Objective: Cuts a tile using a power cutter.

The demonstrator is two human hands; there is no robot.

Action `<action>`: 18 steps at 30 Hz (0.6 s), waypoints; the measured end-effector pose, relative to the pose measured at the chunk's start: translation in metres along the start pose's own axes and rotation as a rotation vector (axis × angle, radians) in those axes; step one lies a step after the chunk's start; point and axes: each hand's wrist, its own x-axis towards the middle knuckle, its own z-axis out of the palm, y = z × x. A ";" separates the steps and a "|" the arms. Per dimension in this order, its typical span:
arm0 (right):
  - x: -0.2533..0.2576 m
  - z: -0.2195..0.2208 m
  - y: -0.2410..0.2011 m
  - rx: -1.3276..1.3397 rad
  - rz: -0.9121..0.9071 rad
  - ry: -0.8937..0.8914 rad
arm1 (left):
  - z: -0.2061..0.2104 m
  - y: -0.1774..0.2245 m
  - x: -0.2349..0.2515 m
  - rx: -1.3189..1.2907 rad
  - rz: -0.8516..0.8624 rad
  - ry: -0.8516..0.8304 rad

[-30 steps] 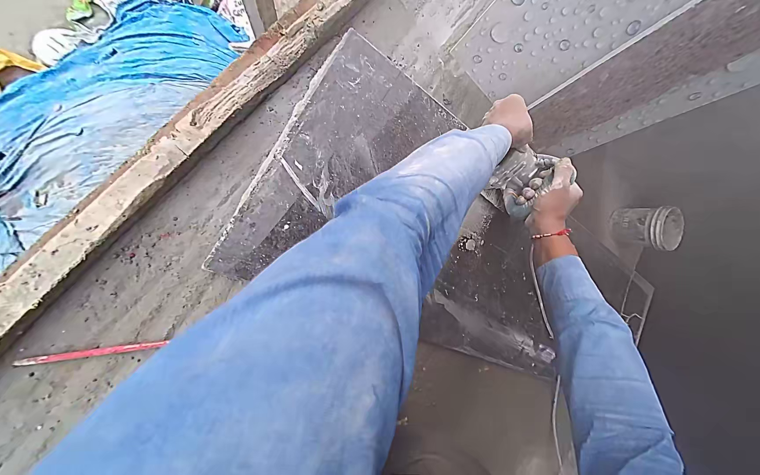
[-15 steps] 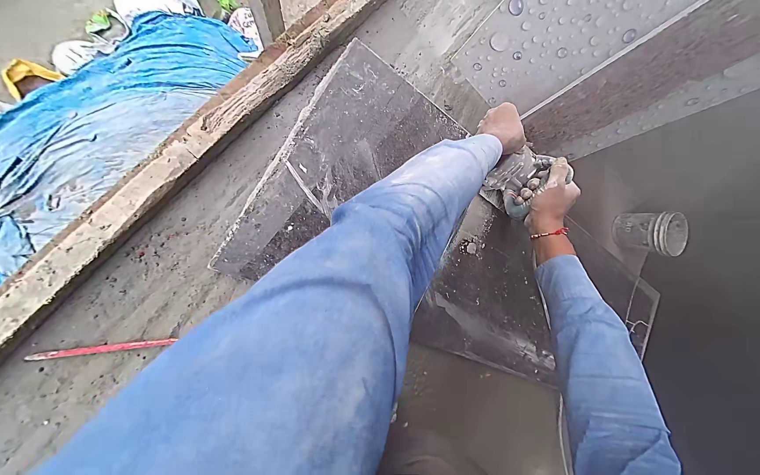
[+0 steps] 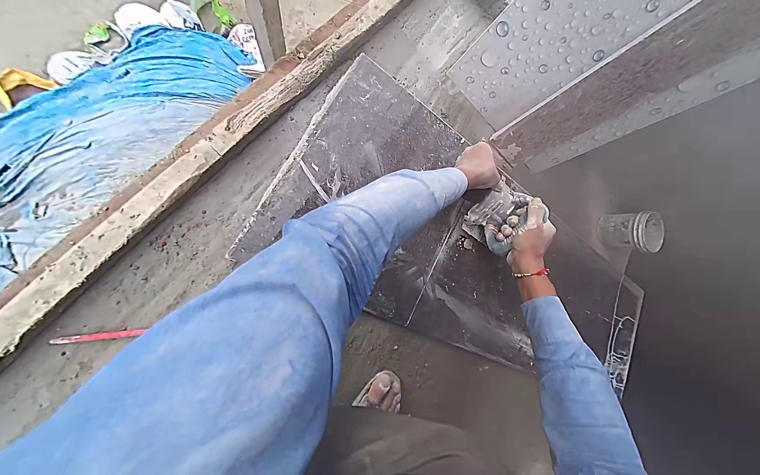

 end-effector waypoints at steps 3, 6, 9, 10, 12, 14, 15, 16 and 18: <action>-0.016 -0.013 -0.001 0.025 0.021 -0.005 | 0.006 0.005 -0.018 -0.011 -0.018 -0.016; -0.028 -0.015 0.000 0.022 0.038 -0.013 | 0.004 0.008 -0.034 0.004 -0.046 -0.023; -0.037 -0.018 0.004 0.001 0.014 -0.003 | 0.010 0.006 -0.044 0.012 -0.046 -0.021; -0.040 -0.019 0.006 -0.001 0.016 0.004 | 0.012 0.006 -0.047 0.010 -0.038 -0.020; -0.041 -0.016 0.006 0.002 0.014 0.008 | 0.011 0.007 -0.050 0.000 -0.035 -0.013; -0.040 -0.014 0.005 -0.008 0.008 0.022 | 0.011 0.006 -0.050 -0.017 -0.044 -0.010; -0.040 -0.014 0.005 -0.015 0.007 0.028 | 0.012 0.006 -0.049 -0.026 -0.044 -0.013; -0.040 -0.013 0.005 -0.019 0.006 0.032 | 0.012 0.005 -0.048 -0.037 -0.041 -0.011; -0.039 -0.010 0.005 -0.015 0.008 0.036 | 0.010 0.004 -0.046 -0.056 -0.026 -0.004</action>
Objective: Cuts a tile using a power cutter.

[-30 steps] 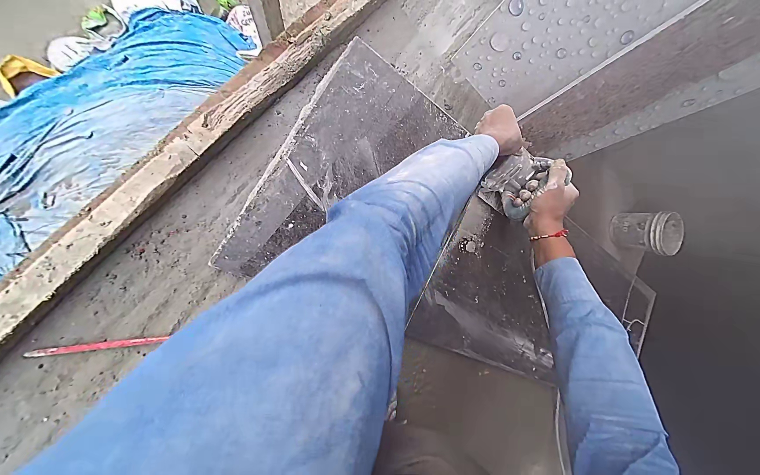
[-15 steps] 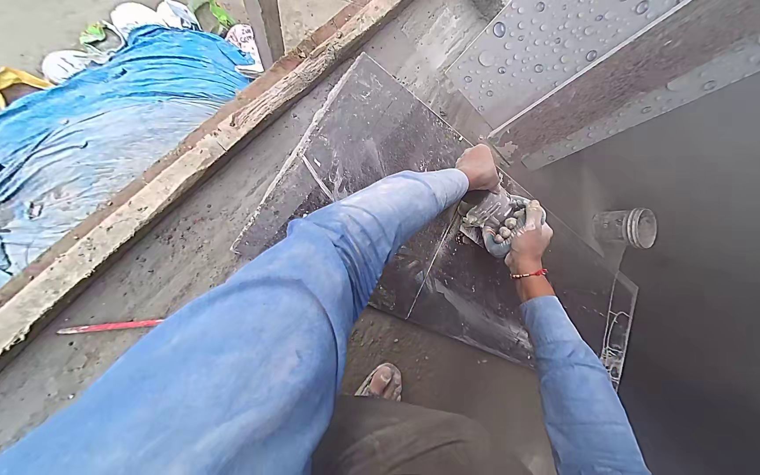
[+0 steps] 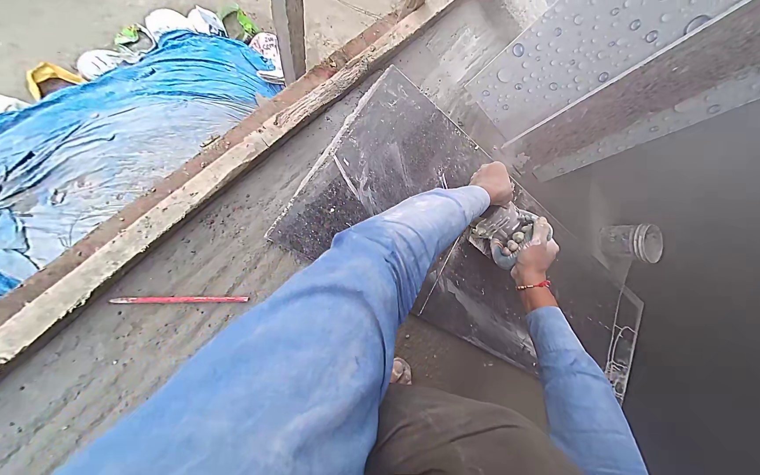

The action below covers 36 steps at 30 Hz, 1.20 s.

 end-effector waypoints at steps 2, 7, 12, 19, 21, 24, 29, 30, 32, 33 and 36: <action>-0.001 0.000 0.003 -0.013 0.002 0.004 | 0.001 -0.001 -0.002 -0.023 -0.005 -0.003; -0.002 -0.001 0.006 -0.041 -0.020 0.006 | -0.001 0.000 -0.007 -0.030 -0.004 -0.013; -0.007 -0.002 0.006 -0.062 -0.028 -0.007 | 0.001 -0.006 -0.009 -0.053 -0.003 -0.013; -0.014 -0.003 0.009 -0.062 -0.058 -0.001 | 0.003 -0.009 -0.017 -0.045 0.011 -0.008; -0.017 -0.004 0.010 -0.055 -0.050 0.006 | 0.005 -0.012 -0.017 -0.041 0.019 -0.006; -0.018 -0.005 0.013 -0.044 -0.049 0.005 | 0.005 -0.013 -0.020 -0.039 0.014 -0.017; -0.023 -0.006 0.014 -0.048 -0.060 -0.004 | 0.006 -0.015 -0.024 -0.042 -0.005 -0.017; -0.025 -0.006 0.015 -0.050 -0.061 -0.003 | 0.006 -0.016 -0.025 -0.043 -0.005 -0.020; -0.027 -0.007 0.016 -0.055 -0.054 0.004 | 0.006 -0.016 -0.027 -0.043 -0.005 -0.030; -0.028 -0.008 0.017 -0.058 -0.052 0.006 | 0.006 -0.016 -0.028 -0.045 -0.008 -0.034; -0.031 -0.008 0.017 -0.060 -0.060 -0.003 | 0.007 -0.017 -0.030 -0.046 -0.024 -0.035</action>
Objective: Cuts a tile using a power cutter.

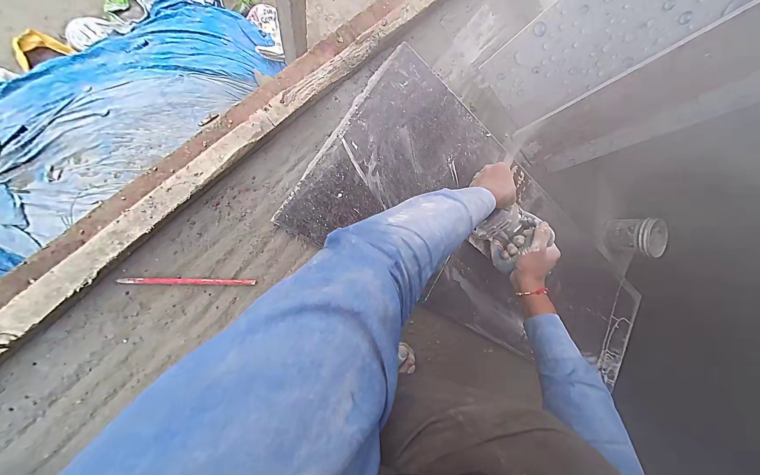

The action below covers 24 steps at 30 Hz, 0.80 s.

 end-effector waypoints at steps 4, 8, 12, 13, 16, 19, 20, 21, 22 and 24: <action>-0.005 0.000 -0.002 0.007 0.002 0.007 | -0.001 0.000 -0.005 0.026 -0.001 -0.012; -0.009 -0.001 -0.001 0.000 0.002 0.008 | 0.000 -0.002 -0.008 0.040 0.005 -0.018; -0.013 -0.001 0.000 0.000 -0.003 0.011 | 0.000 -0.005 -0.013 0.038 0.016 -0.023; -0.012 -0.001 0.001 0.000 0.000 0.013 | -0.001 -0.005 -0.015 0.038 0.017 -0.024; -0.015 -0.002 0.002 -0.007 0.004 0.010 | -0.001 -0.007 -0.018 0.027 0.033 -0.019; -0.018 -0.002 0.002 0.008 0.017 0.008 | 0.001 -0.010 -0.019 0.019 0.040 -0.018; -0.019 -0.002 0.002 0.012 0.015 0.004 | 0.002 -0.010 -0.018 0.024 0.041 -0.020; -0.020 -0.003 0.001 0.016 0.010 0.003 | 0.003 -0.010 -0.017 0.029 0.040 -0.025; -0.021 -0.004 0.001 0.018 0.006 0.001 | 0.003 -0.011 -0.017 0.029 0.036 -0.026; -0.024 -0.003 0.002 0.011 -0.004 0.004 | 0.004 -0.013 -0.017 0.030 0.027 -0.028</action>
